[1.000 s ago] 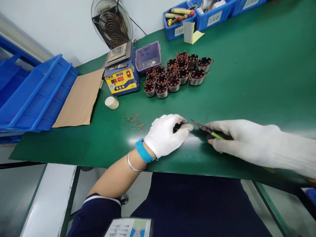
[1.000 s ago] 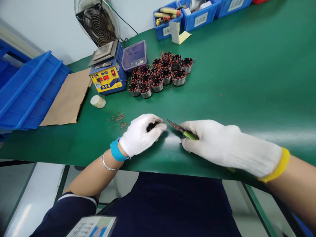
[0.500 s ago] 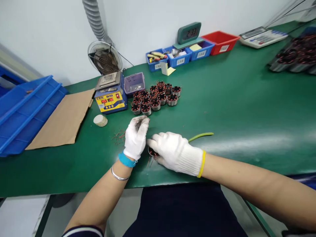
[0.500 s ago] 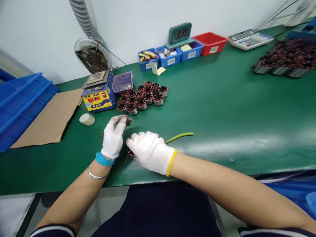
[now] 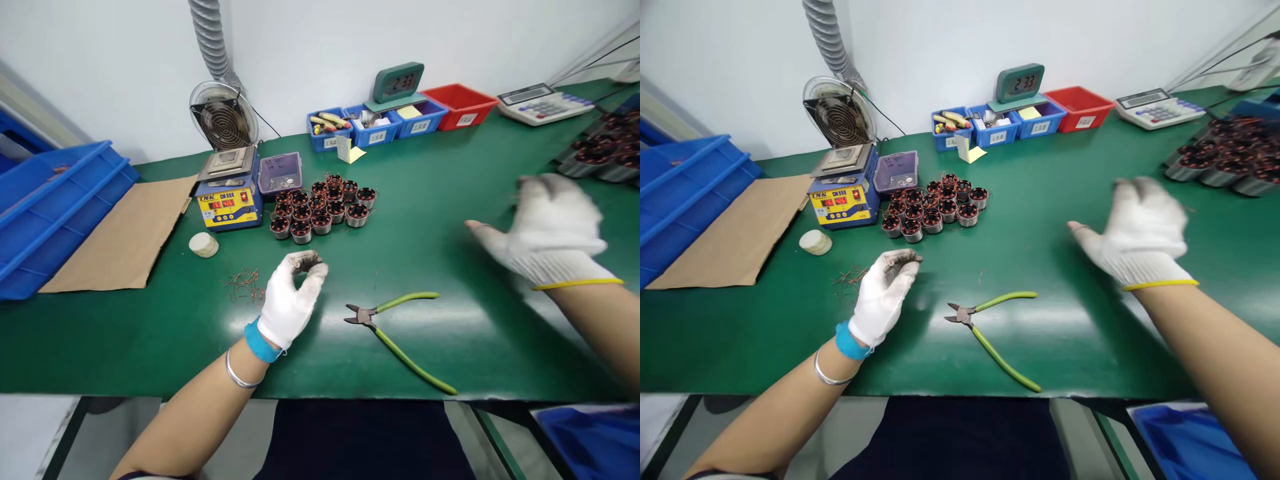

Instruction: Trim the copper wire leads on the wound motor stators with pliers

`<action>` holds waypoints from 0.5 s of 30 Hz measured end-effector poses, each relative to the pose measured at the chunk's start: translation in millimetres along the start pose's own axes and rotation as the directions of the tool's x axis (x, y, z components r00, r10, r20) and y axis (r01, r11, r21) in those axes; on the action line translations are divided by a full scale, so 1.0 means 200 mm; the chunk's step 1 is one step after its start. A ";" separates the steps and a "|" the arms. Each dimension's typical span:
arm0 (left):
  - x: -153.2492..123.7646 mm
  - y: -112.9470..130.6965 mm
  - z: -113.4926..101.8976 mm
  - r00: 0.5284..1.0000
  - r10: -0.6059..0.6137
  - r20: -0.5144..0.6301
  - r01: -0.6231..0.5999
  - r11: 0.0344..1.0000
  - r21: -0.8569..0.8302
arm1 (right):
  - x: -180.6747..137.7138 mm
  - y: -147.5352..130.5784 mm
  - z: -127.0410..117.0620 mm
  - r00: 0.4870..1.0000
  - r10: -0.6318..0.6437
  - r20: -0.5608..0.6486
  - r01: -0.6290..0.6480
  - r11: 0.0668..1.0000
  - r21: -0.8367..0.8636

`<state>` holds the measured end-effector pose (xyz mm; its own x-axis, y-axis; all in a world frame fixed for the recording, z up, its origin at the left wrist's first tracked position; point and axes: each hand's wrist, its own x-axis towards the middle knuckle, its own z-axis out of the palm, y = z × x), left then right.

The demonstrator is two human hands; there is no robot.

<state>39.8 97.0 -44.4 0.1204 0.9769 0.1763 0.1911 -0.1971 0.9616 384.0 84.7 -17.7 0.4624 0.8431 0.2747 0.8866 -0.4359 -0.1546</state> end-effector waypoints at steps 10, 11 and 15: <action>0.03 -0.01 0.01 0.998 -0.062 0.008 0.062 0.998 0.004 | 0.47 -0.24 0.28 0.909 -0.331 0.254 0.284 0.937 0.204; 0.04 -0.01 0.01 0.998 -0.059 0.004 0.059 0.998 -0.001 | 0.46 -0.27 0.29 0.888 -0.378 0.261 0.321 0.917 0.236; 0.02 -0.01 0.01 0.997 -0.060 0.041 0.060 0.998 0.010 | 0.25 -0.37 0.31 0.805 -0.524 0.277 0.403 0.826 0.393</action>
<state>41.5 101.7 -45.5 0.1487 0.9828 0.1095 0.2077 -0.1393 0.9682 341.1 178.1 -51.9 -0.0955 0.9946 0.0394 0.9150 0.1033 -0.3901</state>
